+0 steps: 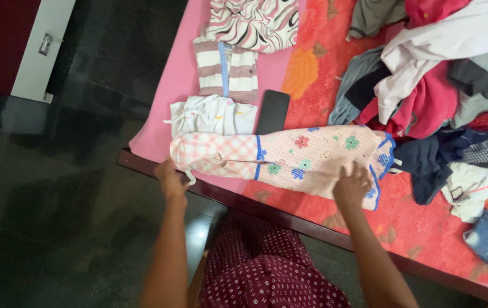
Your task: The person folds several pieces of children's clothing on a bed, including a striped shirt, a patterned dress, and a pink dress. They smooth each item and fold it into a neat stack.
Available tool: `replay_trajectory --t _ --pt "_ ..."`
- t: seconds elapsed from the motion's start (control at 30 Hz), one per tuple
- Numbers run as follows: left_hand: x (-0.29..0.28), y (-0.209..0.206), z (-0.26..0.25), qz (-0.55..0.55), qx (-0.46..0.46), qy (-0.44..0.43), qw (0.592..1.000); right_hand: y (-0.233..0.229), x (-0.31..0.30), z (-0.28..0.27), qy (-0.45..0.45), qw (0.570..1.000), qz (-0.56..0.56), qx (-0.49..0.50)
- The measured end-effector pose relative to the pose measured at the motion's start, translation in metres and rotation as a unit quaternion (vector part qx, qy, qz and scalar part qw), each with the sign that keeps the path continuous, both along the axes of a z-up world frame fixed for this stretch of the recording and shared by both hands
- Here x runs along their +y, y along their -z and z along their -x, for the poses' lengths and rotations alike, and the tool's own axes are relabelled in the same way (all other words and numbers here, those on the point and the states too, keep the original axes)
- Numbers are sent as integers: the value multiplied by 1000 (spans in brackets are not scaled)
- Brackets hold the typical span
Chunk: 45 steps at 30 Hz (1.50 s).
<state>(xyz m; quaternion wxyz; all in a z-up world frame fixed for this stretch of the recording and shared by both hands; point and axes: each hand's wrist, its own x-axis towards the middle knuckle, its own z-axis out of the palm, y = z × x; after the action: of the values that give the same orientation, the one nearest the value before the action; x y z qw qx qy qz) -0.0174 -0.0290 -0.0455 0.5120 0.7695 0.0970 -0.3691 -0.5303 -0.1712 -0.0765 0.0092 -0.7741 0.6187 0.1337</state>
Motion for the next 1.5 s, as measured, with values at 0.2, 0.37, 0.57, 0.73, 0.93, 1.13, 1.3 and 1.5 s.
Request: replay_trajectory --t 0.2,0.37,0.57,0.73,0.93,1.13,1.3,1.5 --pt "-25 -6 23 -1 43 37 998 -18 15 -161 -154 955 -57 -248" --pt "-3 41 10 158 142 -31 977 -50 30 -263 -108 933 -294 -177" --pt "8 16 -2 -97 48 128 986 -57 39 -281 -65 931 -306 -190" --pt "-2 -97 40 -93 -282 305 905 -71 61 -282 -117 906 -230 -335" --pt "-48 -185 164 181 -378 492 763 -98 73 -277 90 536 -179 -820" --pt "-48 -202 240 276 -347 589 676 -110 34 -144 389 409 -82 -821" --pt "-35 -122 265 221 -329 586 707 -79 -4 -34 360 290 -110 -880" --pt "-83 15 268 47 -134 549 823 -18 19 13 484 410 -161 -756"
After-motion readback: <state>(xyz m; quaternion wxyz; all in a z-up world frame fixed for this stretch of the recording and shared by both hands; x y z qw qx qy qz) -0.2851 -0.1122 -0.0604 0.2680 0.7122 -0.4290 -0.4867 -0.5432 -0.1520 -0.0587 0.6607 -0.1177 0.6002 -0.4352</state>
